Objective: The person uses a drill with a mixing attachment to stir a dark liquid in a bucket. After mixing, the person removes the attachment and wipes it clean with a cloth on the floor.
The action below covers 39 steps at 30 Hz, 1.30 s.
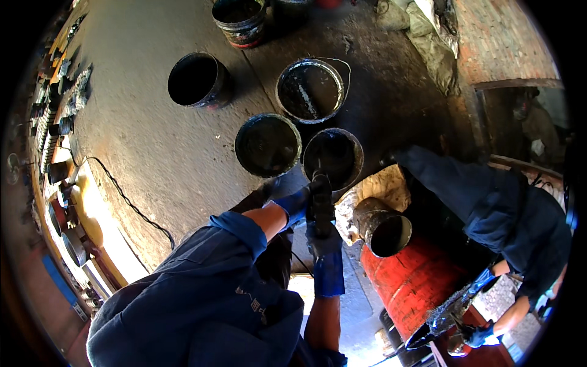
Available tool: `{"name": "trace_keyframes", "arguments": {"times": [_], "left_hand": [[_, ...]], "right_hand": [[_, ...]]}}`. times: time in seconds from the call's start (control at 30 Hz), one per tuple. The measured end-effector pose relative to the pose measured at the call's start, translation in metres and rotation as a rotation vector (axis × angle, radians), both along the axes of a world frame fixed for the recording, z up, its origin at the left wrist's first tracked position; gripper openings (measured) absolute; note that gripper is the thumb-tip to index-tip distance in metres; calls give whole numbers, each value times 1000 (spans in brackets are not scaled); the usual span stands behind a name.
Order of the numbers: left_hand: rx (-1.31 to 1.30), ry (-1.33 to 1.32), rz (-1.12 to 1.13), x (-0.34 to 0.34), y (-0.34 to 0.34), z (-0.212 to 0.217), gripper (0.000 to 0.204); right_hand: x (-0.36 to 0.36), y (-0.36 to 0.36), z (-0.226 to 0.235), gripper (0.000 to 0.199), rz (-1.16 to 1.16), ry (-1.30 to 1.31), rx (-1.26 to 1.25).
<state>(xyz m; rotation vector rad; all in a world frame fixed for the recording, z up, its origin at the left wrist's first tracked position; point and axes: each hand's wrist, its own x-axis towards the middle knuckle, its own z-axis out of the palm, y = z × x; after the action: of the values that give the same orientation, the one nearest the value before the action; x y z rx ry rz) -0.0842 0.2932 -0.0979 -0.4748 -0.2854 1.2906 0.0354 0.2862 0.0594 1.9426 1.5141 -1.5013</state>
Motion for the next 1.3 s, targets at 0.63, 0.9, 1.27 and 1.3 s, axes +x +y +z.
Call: {"name": "trace_keyframes", "arguments": {"times": [0.63, 0.9, 1.27, 1.3], "left_hand": [[19, -132, 49, -10, 6, 18, 46], [-73, 24, -7, -14, 5, 28, 44], [-195, 165, -194, -8, 9, 31, 51], [-207, 190, -194, -7, 9, 31, 52]], "right_hand": [[-3, 3, -17, 43, 59, 46, 107], [-15, 13, 7, 44, 32, -23, -46], [7, 6, -15, 41, -9, 47, 51], [5, 8, -14, 41, -10, 47, 49]]}}
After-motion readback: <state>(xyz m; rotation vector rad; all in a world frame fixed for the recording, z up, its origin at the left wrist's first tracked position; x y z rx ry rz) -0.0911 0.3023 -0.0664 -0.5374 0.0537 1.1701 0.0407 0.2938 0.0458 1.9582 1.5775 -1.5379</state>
